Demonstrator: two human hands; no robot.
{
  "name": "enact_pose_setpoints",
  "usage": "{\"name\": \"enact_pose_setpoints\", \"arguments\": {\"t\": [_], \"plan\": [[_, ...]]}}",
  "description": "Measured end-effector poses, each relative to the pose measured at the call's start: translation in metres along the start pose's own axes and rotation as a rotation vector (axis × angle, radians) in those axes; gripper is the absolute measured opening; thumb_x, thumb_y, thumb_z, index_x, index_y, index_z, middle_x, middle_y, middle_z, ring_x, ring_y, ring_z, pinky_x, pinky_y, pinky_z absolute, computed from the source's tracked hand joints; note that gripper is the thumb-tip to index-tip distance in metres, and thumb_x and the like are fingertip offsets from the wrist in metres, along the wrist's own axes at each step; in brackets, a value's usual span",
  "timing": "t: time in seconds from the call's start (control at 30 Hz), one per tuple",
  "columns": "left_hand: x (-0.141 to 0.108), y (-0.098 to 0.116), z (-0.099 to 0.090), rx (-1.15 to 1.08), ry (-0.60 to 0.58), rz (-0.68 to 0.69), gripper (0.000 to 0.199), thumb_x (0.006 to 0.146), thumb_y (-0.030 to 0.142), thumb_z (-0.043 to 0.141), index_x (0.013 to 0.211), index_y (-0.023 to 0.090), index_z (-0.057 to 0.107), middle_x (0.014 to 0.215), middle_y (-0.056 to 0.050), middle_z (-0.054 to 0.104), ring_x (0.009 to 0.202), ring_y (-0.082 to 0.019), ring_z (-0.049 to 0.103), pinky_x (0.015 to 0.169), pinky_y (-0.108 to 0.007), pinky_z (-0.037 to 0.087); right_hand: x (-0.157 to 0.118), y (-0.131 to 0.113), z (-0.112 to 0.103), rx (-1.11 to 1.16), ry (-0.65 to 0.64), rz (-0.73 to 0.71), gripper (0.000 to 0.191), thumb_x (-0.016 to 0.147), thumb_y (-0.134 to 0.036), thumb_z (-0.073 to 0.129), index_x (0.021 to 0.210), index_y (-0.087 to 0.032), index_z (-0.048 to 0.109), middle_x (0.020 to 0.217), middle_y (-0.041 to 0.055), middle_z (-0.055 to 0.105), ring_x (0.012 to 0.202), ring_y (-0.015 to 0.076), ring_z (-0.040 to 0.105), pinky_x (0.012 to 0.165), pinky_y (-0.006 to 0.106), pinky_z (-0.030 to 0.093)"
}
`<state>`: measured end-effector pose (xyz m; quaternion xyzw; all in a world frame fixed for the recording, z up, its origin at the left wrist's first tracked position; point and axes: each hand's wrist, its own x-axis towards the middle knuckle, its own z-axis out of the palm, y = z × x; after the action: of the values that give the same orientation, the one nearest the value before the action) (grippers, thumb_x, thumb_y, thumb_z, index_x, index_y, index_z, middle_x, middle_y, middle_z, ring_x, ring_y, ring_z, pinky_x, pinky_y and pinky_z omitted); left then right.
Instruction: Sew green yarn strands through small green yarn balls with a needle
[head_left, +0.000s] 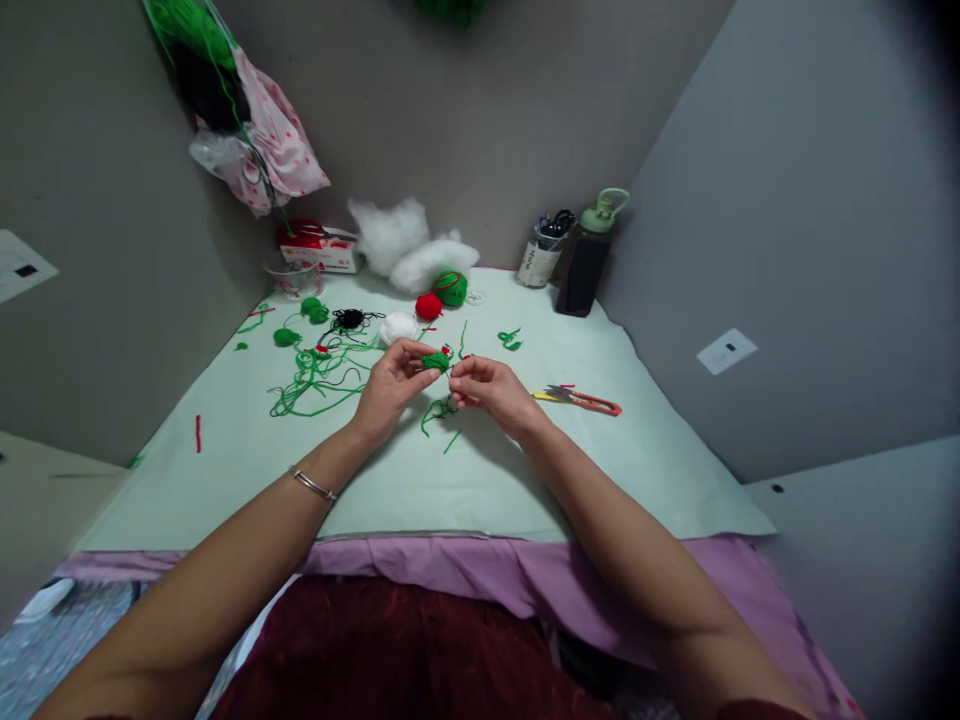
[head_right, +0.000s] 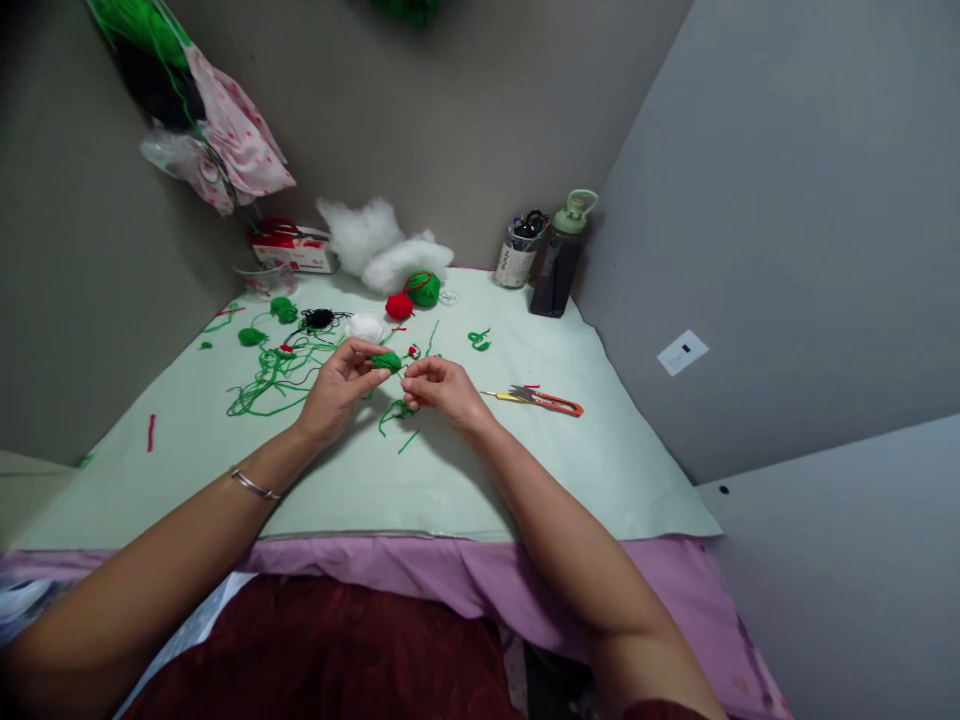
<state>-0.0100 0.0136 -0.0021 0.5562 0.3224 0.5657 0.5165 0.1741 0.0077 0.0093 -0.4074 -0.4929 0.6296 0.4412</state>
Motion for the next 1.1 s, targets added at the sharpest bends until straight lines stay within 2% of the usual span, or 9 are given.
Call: {"name": "enact_pose_setpoints", "arguments": {"t": [0.23, 0.37, 0.63, 0.87, 1.1], "plan": [[0.002, 0.001, -0.002, -0.097, -0.012, -0.034, 0.028, 0.079, 0.026, 0.08, 0.1, 0.021, 0.063, 0.096, -0.002, 0.069, 0.093, -0.016, 0.064, 0.089, -0.031, 0.048, -0.007, -0.006, 0.003, -0.199, 0.001, -0.258, 0.024, 0.078, -0.034, 0.077, 0.094, -0.017, 0.075, 0.075, -0.0011, 0.061, 0.062, 0.0094, 0.049, 0.061, 0.026, 0.041], [0.002, 0.001, -0.003, -0.106, -0.014, -0.017, 0.028, 0.078, 0.026, 0.081, 0.099, 0.021, 0.063, 0.096, -0.002, 0.069, 0.093, -0.016, 0.064, 0.09, -0.032, 0.049, -0.011, -0.01, 0.002, -0.328, 0.003, -0.337, 0.021, 0.083, -0.031, 0.07, 0.098, -0.018, 0.078, 0.08, 0.0003, 0.058, 0.066, 0.0103, 0.048, 0.063, 0.028, 0.038], [0.004, 0.0, -0.004, -0.104, -0.004, -0.02, 0.028, 0.078, 0.026, 0.082, 0.099, 0.021, 0.064, 0.096, -0.002, 0.069, 0.094, -0.016, 0.064, 0.091, -0.033, 0.048, -0.013, -0.013, -0.001, -0.404, -0.045, -0.343, 0.022, 0.087, -0.031, 0.066, 0.101, -0.02, 0.078, 0.083, 0.0014, 0.055, 0.069, 0.0118, 0.046, 0.064, 0.028, 0.037], [0.002, 0.006, -0.002, -0.134, -0.019, -0.075, 0.031, 0.075, 0.028, 0.084, 0.098, 0.02, 0.065, 0.095, -0.001, 0.069, 0.093, -0.016, 0.065, 0.092, -0.032, 0.049, -0.011, -0.014, -0.007, -0.408, -0.047, -0.348, 0.022, 0.085, -0.033, 0.068, 0.099, -0.019, 0.079, 0.079, 0.0006, 0.054, 0.068, 0.0116, 0.045, 0.063, 0.029, 0.035], [0.001, 0.008, -0.003, -0.099, -0.044, -0.139, 0.03, 0.077, 0.031, 0.083, 0.098, 0.022, 0.065, 0.091, -0.001, 0.069, 0.085, -0.016, 0.066, 0.082, -0.032, 0.05, -0.01, -0.012, -0.005, -0.314, -0.042, -0.311, 0.023, 0.08, -0.039, 0.075, 0.093, -0.019, 0.075, 0.079, 0.0006, 0.061, 0.064, 0.0107, 0.047, 0.06, 0.028, 0.038]]}}
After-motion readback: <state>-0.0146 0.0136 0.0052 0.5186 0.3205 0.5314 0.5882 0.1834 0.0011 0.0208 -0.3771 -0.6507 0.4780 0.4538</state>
